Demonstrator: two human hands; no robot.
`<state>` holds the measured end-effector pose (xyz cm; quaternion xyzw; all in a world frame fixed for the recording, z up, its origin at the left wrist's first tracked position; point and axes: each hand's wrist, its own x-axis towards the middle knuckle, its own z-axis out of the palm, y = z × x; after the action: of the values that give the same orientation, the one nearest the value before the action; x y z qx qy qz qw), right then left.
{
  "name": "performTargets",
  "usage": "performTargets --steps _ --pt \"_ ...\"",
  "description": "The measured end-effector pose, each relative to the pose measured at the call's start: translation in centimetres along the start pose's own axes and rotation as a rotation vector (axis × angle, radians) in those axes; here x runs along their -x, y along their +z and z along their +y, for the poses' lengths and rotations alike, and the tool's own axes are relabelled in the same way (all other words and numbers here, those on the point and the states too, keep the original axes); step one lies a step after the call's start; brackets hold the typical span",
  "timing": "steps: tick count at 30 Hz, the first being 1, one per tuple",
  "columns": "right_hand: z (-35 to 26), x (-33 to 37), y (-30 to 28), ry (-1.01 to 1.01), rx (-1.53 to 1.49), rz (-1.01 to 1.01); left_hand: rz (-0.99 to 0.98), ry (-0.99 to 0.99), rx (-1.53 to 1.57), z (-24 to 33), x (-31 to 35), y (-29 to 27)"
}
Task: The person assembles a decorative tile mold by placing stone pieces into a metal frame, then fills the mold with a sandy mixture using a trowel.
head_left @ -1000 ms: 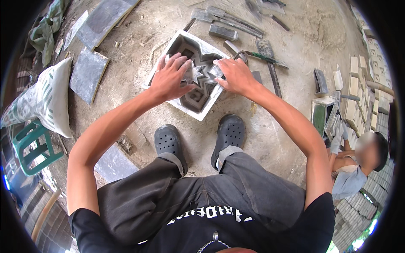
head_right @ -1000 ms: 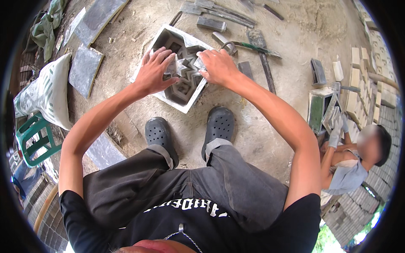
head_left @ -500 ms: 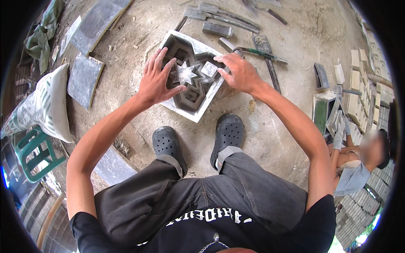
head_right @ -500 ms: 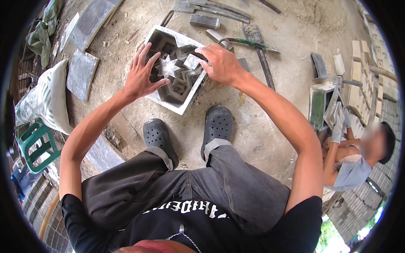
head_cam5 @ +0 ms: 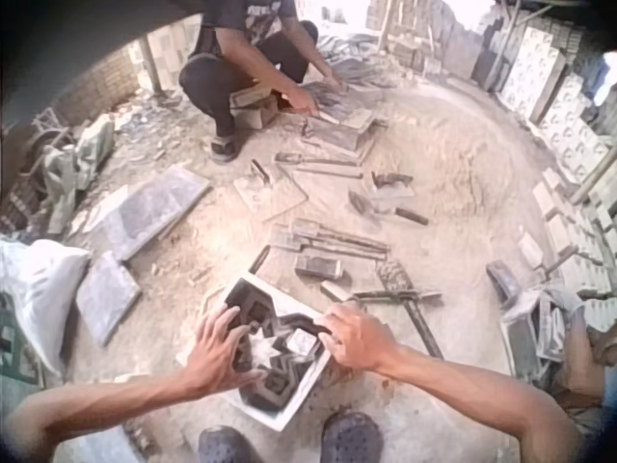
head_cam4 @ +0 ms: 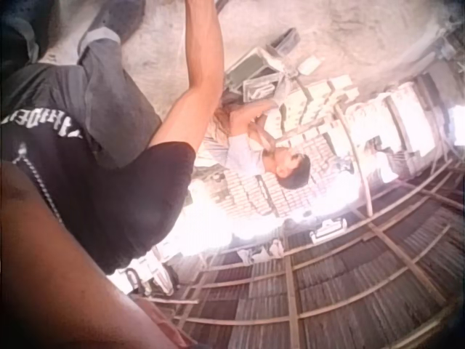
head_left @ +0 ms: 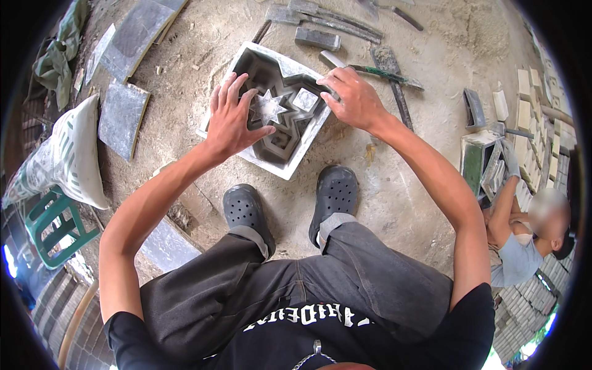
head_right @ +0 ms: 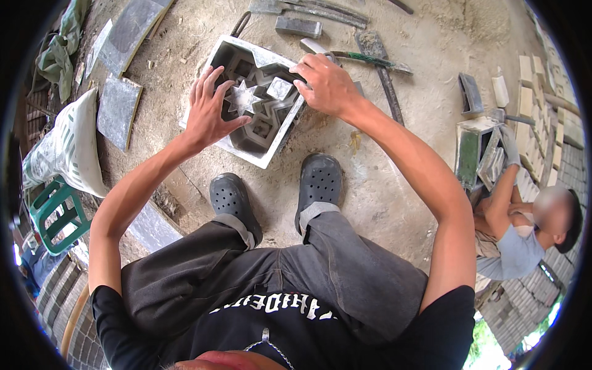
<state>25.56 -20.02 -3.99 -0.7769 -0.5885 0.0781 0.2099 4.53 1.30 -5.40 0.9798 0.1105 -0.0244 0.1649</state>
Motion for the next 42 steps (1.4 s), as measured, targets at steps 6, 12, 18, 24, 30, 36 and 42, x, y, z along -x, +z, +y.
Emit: performTargets --steps 6,12,18,24,30,36,42 --pt "0.1 0.4 0.9 0.047 0.004 0.004 0.018 0.010 0.017 0.0 0.2 0.3" --pt "0.4 0.2 0.9 0.006 0.029 0.006 0.030 0.058 -0.010 -0.7 0.2 0.2" --pt "0.1 -0.2 -0.2 0.108 -0.095 0.052 0.012 0.030 -0.046 -1.1 0.1 0.1" --pt "0.6 -0.8 -1.7 0.497 -0.064 -0.044 0.139 -0.138 -0.012 -2.6 -1.2 -0.8" --pt "-1.0 0.3 -3.0 1.188 -0.847 -0.455 -0.025 -0.380 0.415 -5.9 -4.0 -2.6" --pt "0.7 0.8 1.7 1.473 -1.416 -0.181 -0.190 -0.565 0.459 -6.1 -6.3 -0.9" --pt "3.1 1.0 6.8 1.405 -1.393 -0.067 -0.093 -0.499 0.295 -4.7 -8.8 -0.4"
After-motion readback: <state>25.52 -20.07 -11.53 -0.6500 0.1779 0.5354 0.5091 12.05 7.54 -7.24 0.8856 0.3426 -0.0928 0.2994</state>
